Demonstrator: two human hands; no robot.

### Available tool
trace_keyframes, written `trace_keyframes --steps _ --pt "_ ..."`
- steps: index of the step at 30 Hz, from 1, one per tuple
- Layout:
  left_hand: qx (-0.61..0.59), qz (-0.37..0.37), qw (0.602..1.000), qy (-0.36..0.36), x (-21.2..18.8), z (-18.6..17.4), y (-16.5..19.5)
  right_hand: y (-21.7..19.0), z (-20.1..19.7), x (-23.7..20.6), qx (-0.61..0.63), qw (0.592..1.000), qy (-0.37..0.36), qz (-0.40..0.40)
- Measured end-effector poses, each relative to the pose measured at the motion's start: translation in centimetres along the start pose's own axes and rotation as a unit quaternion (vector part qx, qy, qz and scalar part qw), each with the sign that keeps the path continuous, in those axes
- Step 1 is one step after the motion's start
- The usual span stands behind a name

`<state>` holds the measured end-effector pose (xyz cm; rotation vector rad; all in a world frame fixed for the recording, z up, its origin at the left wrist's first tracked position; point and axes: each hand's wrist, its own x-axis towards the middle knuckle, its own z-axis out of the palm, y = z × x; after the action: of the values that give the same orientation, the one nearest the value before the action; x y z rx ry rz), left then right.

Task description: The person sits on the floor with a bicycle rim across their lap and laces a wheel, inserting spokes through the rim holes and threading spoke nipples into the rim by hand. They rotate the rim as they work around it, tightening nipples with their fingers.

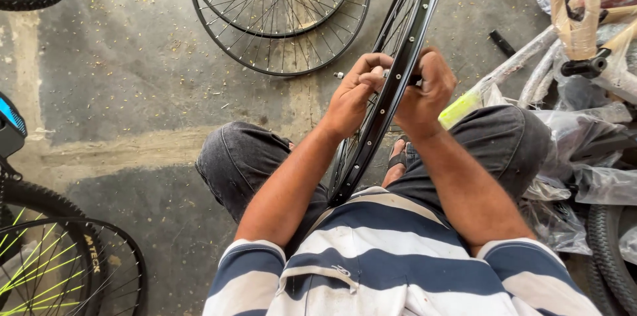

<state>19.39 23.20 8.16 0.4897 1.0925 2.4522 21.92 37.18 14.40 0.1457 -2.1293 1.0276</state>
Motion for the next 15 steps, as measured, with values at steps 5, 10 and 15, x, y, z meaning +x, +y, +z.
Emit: trace_keyframes --steps 5,10,15 --pt "-0.031 -0.038 0.998 -0.043 -0.2 -0.2 0.3 -1.0 -1.9 0.8 0.054 0.993 -0.103 0.015" --pt "0.013 -0.058 0.998 -0.024 0.1 0.2 0.1 -1.2 -4.8 3.3 0.291 0.899 -0.306 0.118" --pt "-0.002 -0.124 0.991 -0.051 1.2 -0.7 -0.3 -0.3 -5.2 5.2 0.237 0.867 -0.427 0.101"
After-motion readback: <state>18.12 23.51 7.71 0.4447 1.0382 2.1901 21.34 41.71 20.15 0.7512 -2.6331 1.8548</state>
